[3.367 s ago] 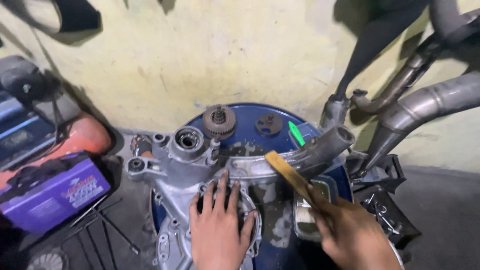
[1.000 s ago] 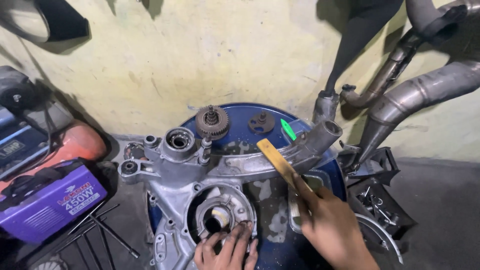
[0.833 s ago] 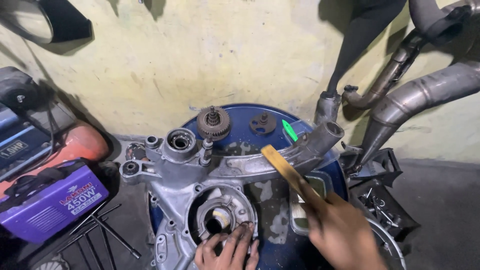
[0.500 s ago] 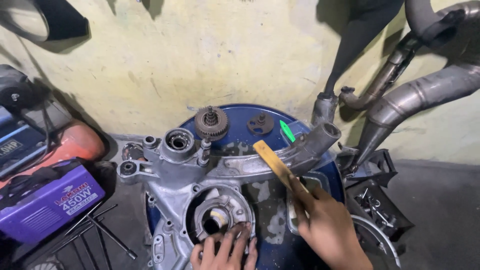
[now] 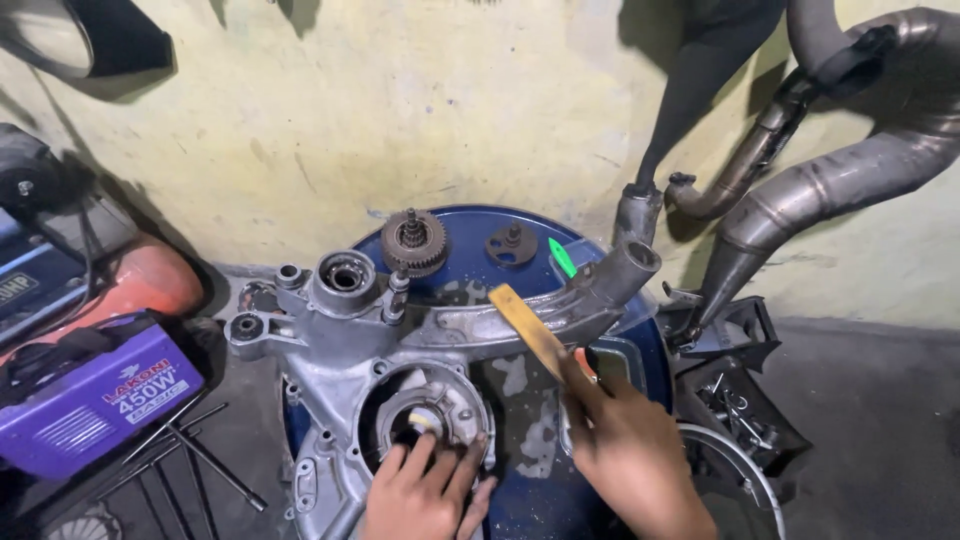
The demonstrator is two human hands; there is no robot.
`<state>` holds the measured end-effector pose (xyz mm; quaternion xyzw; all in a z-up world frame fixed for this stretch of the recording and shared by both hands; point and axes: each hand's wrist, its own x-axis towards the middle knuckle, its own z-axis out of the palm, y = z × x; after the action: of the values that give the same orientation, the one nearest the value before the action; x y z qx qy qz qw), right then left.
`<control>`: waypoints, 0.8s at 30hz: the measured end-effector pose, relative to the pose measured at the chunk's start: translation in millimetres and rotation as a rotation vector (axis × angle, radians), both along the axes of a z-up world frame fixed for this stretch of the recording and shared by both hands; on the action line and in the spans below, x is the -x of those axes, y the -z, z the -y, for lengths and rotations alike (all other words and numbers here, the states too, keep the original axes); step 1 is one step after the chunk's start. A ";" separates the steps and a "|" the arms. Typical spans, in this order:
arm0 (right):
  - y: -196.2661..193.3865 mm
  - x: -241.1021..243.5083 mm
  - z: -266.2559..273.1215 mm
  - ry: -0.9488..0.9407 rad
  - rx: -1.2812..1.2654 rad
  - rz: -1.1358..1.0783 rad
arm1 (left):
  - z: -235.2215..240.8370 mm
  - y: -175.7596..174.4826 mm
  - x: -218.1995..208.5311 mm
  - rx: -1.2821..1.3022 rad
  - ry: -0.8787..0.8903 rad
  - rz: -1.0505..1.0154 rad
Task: Scrubbing a motorcycle engine casing with a wooden-handled brush to clean it.
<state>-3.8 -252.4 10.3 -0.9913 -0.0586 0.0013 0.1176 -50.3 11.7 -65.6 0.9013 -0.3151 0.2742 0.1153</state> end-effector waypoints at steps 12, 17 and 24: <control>-5.5 10.5 6.6 -0.079 -0.021 0.171 | 12.7 -12.7 9.0 0.098 -0.144 0.049; 23.5 -4.2 3.0 -0.011 -0.011 0.115 | 14.5 -15.7 8.2 0.077 -0.192 0.048; 4.4 2.0 3.3 -0.067 0.114 0.302 | 16.2 -20.1 9.3 0.028 -0.211 0.030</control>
<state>-5.9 -255.7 5.9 -0.9828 -0.1084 -0.1405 0.0508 -59.6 -4.5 -45.5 0.9235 -0.2163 0.3026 0.0936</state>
